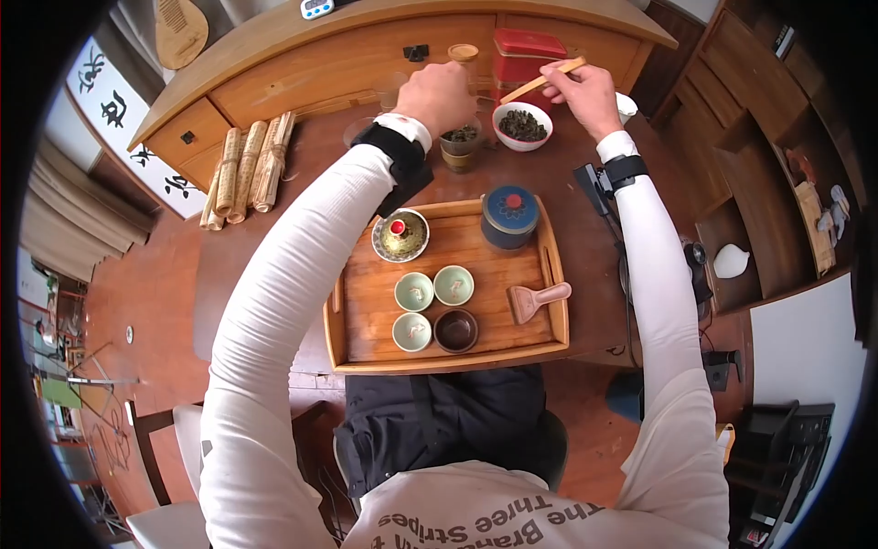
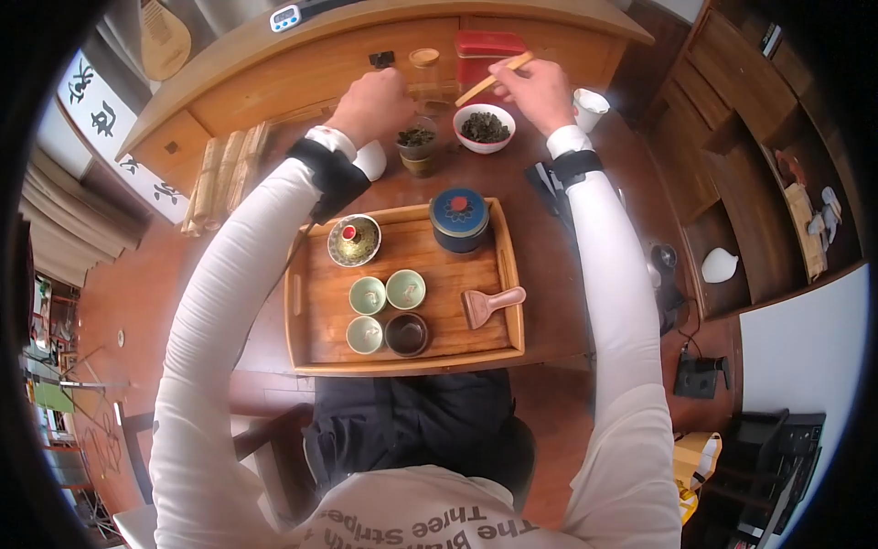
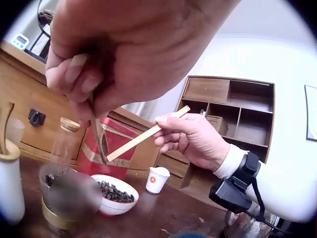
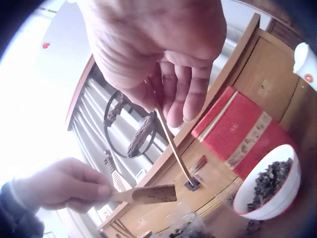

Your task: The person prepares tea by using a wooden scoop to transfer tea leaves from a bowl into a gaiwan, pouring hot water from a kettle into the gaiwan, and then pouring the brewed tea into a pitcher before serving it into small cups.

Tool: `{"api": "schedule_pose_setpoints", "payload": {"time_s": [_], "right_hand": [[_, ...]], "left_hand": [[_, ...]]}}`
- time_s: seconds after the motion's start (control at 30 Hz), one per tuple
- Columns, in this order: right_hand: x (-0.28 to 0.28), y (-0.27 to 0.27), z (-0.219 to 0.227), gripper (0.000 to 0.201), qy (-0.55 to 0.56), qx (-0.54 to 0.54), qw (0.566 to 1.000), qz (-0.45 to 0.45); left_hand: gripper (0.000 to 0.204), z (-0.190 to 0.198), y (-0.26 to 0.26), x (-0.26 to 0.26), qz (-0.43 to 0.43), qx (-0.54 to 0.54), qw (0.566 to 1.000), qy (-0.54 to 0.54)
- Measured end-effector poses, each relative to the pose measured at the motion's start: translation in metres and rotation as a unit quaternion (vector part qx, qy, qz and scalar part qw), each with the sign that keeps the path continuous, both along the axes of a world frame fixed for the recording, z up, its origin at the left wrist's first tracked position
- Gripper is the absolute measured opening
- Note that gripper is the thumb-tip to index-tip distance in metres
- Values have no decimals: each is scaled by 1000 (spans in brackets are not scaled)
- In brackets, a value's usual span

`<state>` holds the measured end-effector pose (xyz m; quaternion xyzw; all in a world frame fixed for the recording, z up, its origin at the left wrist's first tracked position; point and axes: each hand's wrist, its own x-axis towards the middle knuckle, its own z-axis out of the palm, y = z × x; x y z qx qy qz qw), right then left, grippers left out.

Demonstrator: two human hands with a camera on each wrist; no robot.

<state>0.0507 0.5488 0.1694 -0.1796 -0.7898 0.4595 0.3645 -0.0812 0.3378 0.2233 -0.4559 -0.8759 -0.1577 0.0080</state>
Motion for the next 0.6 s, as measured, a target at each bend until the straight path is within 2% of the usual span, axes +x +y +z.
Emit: {"api": "schedule_pose_setpoints", "payload": {"time_s": [0.17, 0.23, 0.3, 0.37, 0.47, 0.6], "right_hand": [[12, 28, -42, 22, -52, 22, 996, -68], [14, 24, -49, 21, -53, 11, 994, -97], [13, 26, -56, 20, -46, 4, 993, -107], [10, 32, -64, 20, -42, 42, 991, -124], [8, 29, -67, 20, -26, 33, 992, -122], [2, 30, -76, 20, -37, 33, 991, -128]], "left_hand": [[29, -18, 28, 8, -47, -32, 998, -16], [30, -29, 41, 3, -67, -47, 997, 9], [30, -40, 51, -3, -70, -47, 996, 16], [31, -50, 62, -7, -74, -49, 996, 23], [28, -59, 74, -6, -38, -60, 997, 23], [33, -65, 88, -8, -39, -76, 996, -17]]}}
